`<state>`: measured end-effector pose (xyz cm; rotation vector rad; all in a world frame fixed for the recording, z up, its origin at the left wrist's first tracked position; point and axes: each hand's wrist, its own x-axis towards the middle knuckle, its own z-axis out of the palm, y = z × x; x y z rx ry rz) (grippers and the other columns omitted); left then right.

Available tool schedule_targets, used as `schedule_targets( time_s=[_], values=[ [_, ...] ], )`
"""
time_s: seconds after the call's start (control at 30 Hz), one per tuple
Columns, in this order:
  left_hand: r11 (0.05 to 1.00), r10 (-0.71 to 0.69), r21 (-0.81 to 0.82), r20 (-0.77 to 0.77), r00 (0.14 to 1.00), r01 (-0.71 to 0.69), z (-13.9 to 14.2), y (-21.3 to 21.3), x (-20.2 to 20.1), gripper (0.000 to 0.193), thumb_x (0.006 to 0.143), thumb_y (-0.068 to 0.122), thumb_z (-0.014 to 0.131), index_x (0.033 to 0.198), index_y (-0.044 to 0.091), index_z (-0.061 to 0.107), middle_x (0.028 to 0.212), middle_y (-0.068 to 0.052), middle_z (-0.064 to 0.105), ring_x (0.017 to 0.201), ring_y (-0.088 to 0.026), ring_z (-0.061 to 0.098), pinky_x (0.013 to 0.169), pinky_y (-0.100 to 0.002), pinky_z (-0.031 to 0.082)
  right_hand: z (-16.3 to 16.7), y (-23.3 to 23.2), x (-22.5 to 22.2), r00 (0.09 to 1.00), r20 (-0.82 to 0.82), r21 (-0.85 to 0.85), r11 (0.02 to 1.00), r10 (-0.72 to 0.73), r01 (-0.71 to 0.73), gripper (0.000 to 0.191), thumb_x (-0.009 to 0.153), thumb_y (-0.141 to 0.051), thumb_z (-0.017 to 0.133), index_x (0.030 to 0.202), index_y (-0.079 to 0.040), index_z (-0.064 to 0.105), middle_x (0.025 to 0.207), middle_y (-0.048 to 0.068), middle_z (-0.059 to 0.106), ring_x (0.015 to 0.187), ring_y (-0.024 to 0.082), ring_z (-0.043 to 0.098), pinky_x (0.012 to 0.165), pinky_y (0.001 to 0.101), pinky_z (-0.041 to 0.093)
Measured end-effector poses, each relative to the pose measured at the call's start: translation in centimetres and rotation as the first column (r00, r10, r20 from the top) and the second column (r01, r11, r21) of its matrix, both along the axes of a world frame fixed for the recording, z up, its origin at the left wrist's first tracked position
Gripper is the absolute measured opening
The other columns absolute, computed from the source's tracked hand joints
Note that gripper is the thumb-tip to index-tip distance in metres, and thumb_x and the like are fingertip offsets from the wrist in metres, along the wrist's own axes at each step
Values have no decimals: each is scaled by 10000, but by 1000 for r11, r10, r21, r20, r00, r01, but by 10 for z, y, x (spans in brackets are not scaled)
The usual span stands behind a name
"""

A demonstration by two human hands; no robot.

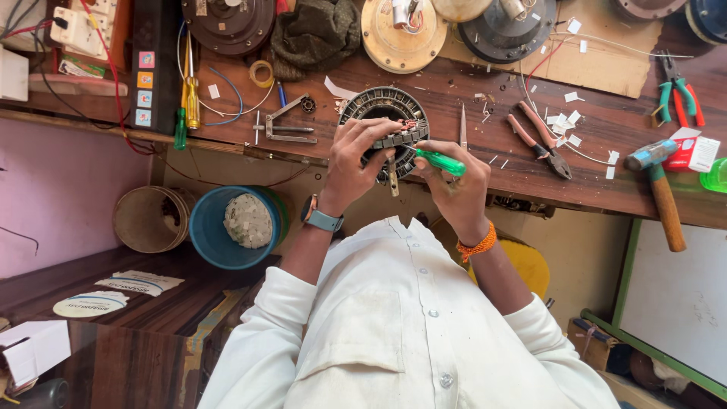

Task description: The person inserts copper wire coils into the slots of a fan motor stator held on the workbench, pressing the windings down by hand and using a green-handled screwdriver to seat them. They then place paper insulation strips around the stator and continue fitting the windings, with scissors and pliers on the bench.

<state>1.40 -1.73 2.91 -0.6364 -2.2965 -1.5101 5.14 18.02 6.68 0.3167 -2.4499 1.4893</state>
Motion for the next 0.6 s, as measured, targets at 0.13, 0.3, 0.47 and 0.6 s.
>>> schedule_targets(
  time_s=[0.13, 0.3, 0.47, 0.6],
  values=[
    [999, 33, -29, -34, 999, -34, -2, 5, 1, 365, 886, 79, 780, 1234, 158, 702, 1223, -24, 703, 1112, -253, 629, 996, -392, 469, 9, 0, -5, 997, 61, -30, 998, 52, -50, 169, 997, -73, 762, 1152, -23, 716, 1113, 96, 774, 929, 139, 761, 792, 256, 599],
    [994, 94, -48, -33, 995, -96, -12, 14, 1, 320, 901, 91, 744, 1209, 170, 710, 1143, -7, 689, 1092, -240, 616, 971, -392, 445, 1, -14, 2, 999, -28, -59, 998, 17, -19, 164, 1001, -44, 729, 1157, -15, 687, 1159, 110, 766, 917, 168, 749, 802, 288, 609],
    [991, 116, -62, -37, 993, -118, -15, 15, 2, 264, 947, 125, 718, 1209, 153, 710, 1138, -14, 681, 1071, -247, 597, 964, -395, 441, -3, -15, 3, 998, -29, -2, 999, 47, -47, 169, 1001, -10, 724, 1157, -14, 658, 1165, 116, 765, 979, 186, 768, 813, 296, 606],
    [988, 127, -85, -35, 991, -130, -12, 16, 6, 282, 938, 106, 724, 1216, 147, 700, 1143, -23, 674, 1081, -254, 596, 977, -402, 438, 2, -17, 5, 999, -36, -22, 999, 29, -29, 169, 998, -14, 717, 1154, -13, 650, 1166, 123, 758, 973, 189, 756, 818, 293, 603]
  ],
)
